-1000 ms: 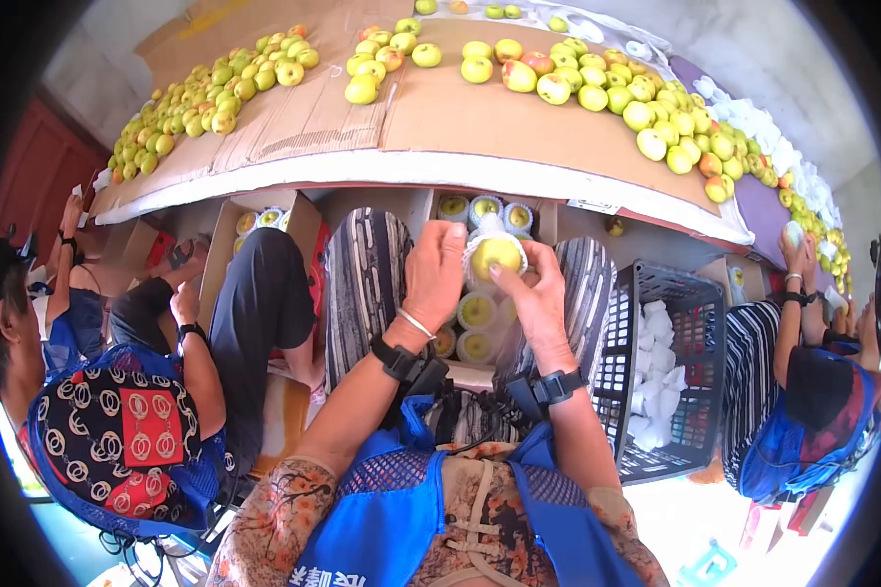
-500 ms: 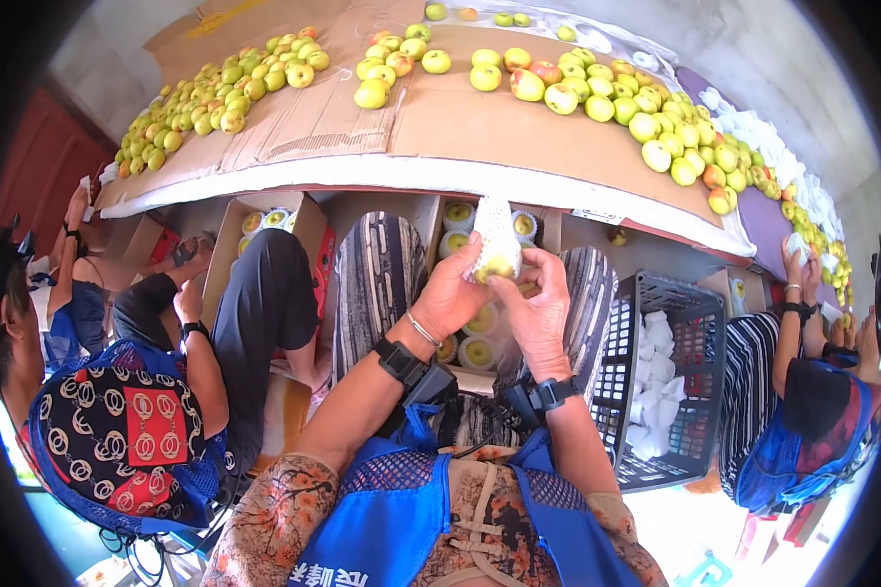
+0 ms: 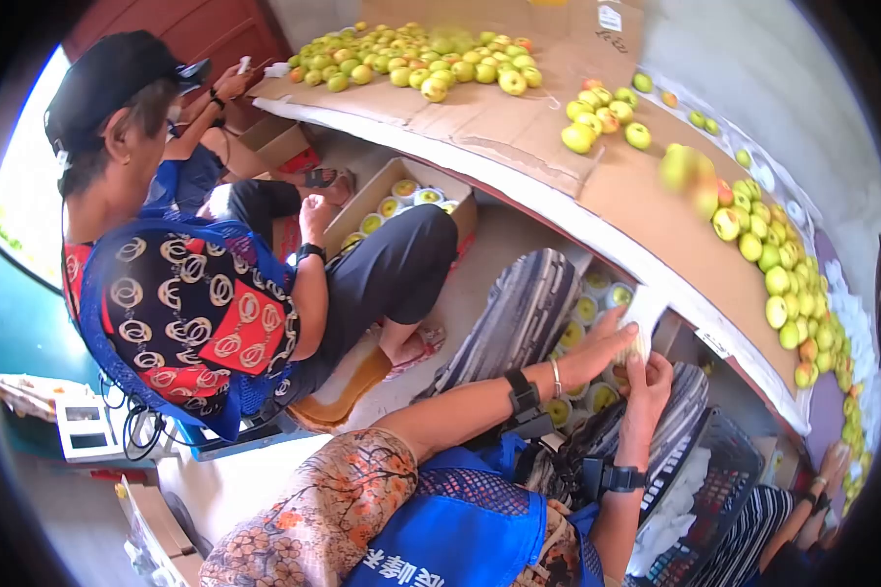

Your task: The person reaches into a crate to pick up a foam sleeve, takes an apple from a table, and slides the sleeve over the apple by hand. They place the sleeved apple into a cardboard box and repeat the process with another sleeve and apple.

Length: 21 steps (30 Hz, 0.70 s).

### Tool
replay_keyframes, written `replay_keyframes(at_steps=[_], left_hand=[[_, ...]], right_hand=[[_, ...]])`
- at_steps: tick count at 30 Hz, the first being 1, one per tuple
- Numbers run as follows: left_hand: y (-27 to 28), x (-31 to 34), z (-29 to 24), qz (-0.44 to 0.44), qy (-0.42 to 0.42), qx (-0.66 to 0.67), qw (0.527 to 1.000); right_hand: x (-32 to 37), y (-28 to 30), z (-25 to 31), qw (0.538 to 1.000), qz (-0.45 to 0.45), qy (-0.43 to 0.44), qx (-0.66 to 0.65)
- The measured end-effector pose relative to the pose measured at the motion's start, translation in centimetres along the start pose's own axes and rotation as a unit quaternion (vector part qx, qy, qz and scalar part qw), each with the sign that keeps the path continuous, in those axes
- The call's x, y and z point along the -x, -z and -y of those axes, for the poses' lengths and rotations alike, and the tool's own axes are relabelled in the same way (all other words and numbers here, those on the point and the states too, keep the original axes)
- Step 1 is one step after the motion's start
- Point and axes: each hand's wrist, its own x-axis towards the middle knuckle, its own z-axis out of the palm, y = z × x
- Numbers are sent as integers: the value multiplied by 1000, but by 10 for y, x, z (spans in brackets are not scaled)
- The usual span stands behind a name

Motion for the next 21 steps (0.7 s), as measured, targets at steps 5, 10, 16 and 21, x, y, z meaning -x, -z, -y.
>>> replay_keyframes(at_steps=[5, 10, 16, 21], left_hand=[[9, -1, -11, 53, 18, 195, 979], [11, -1, -25, 58, 42, 347, 935], [25, 7, -10, -13, -185, -108, 977], [17, 6, -28, 64, 44, 362, 929]], right_hand=[[2, 2, 4, 997, 36, -15, -73], [9, -1, 16, 990, 73, 7, -120], [17, -18, 27, 992, 86, 90, -14], [10, -7, 6, 989, 56, 133, 21]])
